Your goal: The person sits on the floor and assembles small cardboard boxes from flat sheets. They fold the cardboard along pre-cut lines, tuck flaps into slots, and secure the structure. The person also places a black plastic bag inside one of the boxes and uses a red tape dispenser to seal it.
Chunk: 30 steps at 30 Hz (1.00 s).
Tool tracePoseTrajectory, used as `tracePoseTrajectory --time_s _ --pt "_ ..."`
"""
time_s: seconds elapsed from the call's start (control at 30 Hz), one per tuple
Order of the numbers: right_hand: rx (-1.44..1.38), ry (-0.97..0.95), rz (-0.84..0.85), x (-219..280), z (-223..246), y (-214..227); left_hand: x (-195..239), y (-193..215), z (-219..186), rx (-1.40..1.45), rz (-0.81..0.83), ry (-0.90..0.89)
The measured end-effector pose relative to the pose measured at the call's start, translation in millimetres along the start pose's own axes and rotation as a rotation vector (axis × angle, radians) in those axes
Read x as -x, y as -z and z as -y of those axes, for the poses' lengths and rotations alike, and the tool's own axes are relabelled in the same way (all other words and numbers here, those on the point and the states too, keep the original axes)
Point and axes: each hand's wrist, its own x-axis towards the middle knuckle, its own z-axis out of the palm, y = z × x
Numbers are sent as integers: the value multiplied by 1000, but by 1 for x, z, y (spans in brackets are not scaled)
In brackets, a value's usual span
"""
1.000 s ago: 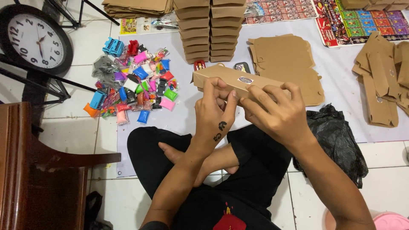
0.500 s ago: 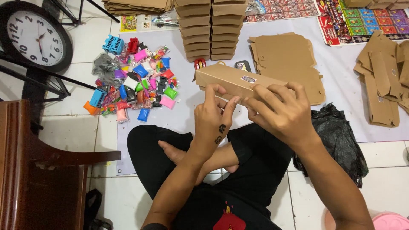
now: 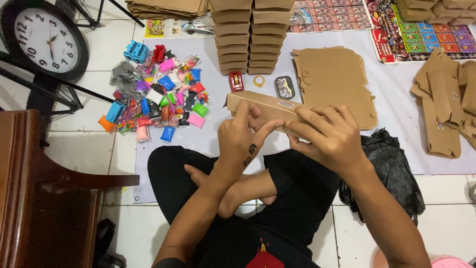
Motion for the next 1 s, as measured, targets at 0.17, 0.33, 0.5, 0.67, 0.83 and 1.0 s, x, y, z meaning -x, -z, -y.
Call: tracePoseTrajectory --time_s 0.17,0.33,0.5,0.67,0.83,1.0 --pt "-73 -37 17 6 -5 -14 1 14 20 53 53 11" --pt "-120 -72 57 16 -11 -34 18 26 81 154 -89 88" --pt "-267 121 98 26 0 -56 44 52 160 439 70 721" --pt "-355 242 139 27 36 -79 73 56 162 727 305 1147" --pt "-412 253 293 42 40 -95 97 44 192 823 205 1229" --pt "-669 -519 813 24 17 -87 87 66 192 897 427 919"
